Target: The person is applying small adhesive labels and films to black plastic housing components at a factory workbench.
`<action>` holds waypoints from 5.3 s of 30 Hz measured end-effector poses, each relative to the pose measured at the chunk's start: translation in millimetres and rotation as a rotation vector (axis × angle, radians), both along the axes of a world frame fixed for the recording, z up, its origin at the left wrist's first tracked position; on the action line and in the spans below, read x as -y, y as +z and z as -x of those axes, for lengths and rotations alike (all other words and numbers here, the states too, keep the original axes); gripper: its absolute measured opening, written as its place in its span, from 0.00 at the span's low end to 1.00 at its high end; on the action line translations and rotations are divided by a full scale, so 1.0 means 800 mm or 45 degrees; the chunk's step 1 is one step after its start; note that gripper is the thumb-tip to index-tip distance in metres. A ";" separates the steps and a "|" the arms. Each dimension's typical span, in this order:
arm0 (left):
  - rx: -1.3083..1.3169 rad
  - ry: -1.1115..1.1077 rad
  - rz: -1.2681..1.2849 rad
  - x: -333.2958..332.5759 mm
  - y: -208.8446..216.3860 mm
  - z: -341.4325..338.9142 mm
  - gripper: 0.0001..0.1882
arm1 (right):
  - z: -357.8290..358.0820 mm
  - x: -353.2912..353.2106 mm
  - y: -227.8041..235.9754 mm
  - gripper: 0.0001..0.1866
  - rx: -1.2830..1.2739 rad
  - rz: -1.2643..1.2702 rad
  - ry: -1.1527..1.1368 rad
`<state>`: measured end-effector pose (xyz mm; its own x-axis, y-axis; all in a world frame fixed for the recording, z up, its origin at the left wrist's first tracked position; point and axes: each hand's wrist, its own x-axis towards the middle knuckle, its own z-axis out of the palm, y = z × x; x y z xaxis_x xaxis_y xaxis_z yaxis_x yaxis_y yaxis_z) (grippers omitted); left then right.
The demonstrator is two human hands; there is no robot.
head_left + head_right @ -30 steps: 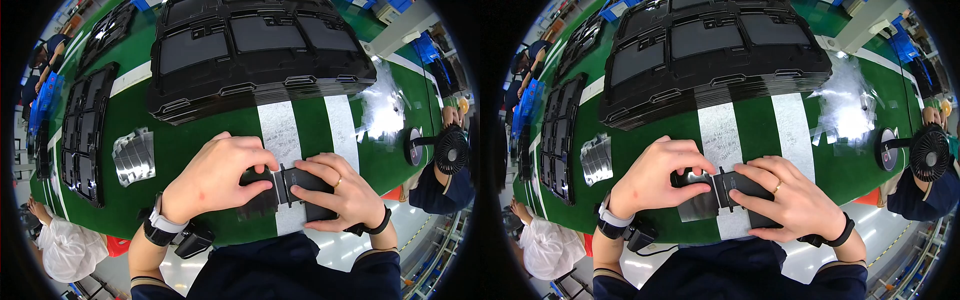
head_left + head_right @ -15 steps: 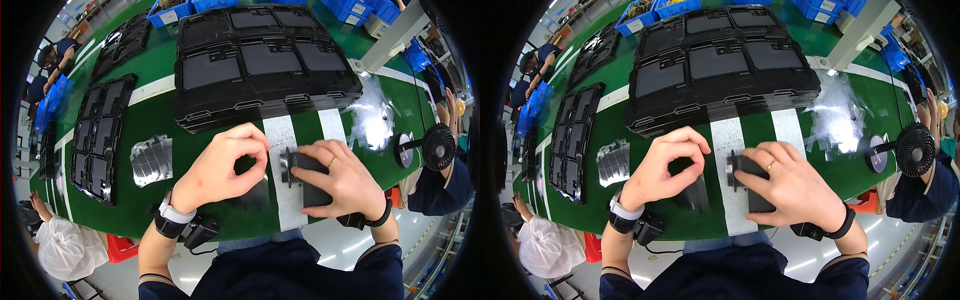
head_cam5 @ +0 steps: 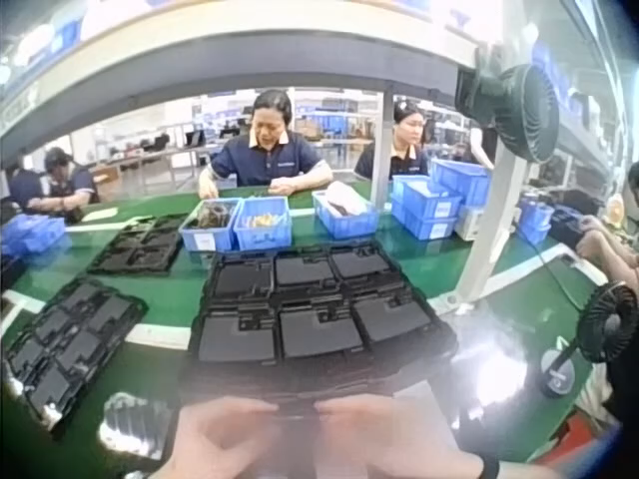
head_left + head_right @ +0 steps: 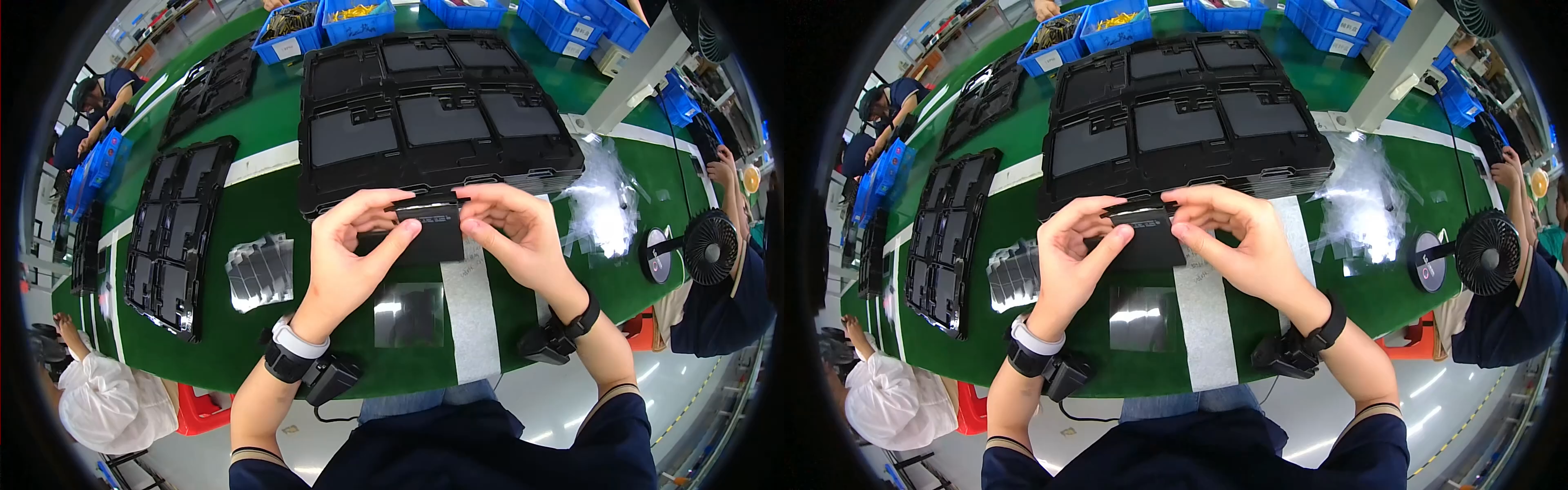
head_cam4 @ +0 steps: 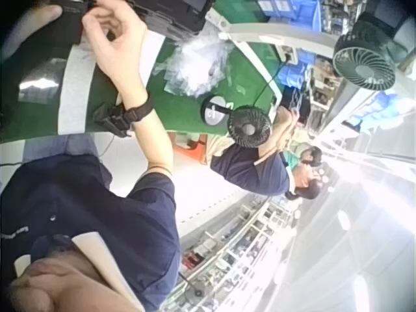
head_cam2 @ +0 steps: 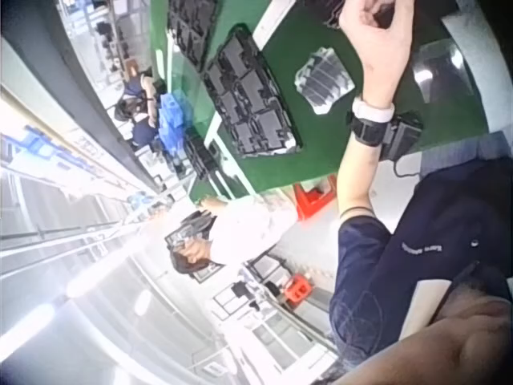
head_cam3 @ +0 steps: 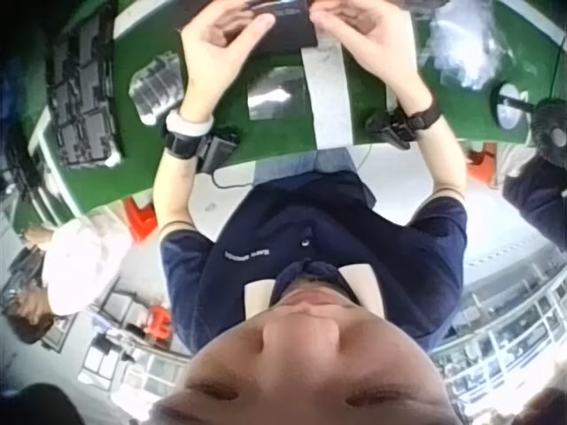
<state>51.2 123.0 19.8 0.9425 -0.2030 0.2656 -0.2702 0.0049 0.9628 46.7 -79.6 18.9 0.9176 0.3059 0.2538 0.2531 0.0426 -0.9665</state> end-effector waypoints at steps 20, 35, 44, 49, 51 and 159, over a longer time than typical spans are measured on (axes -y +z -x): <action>-0.093 -0.158 -0.050 -0.002 0.000 0.003 0.12 | 0.000 0.001 -0.009 0.04 -0.160 -0.278 0.106; 0.001 -0.085 -0.124 0.002 0.002 0.005 0.11 | 0.004 -0.003 -0.010 0.03 -0.031 -0.195 -0.047; 0.141 0.023 -0.180 0.012 0.000 0.013 0.10 | 0.008 -0.006 -0.009 0.03 0.271 0.021 -0.239; 0.096 0.003 -0.196 0.009 0.004 0.012 0.10 | 0.004 0.000 -0.011 0.03 0.421 0.081 -0.219; 0.069 -0.016 -0.194 0.007 0.005 0.012 0.10 | 0.005 0.001 -0.004 0.02 -0.088 -0.253 -0.038; -0.135 -0.162 -0.027 0.004 0.003 0.007 0.06 | 0.009 0.000 0.003 0.15 -0.094 -0.229 -0.015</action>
<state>45.6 120.1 21.8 0.9312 -0.3273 0.1604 -0.1656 0.0121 0.9861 39.6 -79.6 21.5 0.9392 0.2506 0.2349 0.1830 0.2138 -0.9596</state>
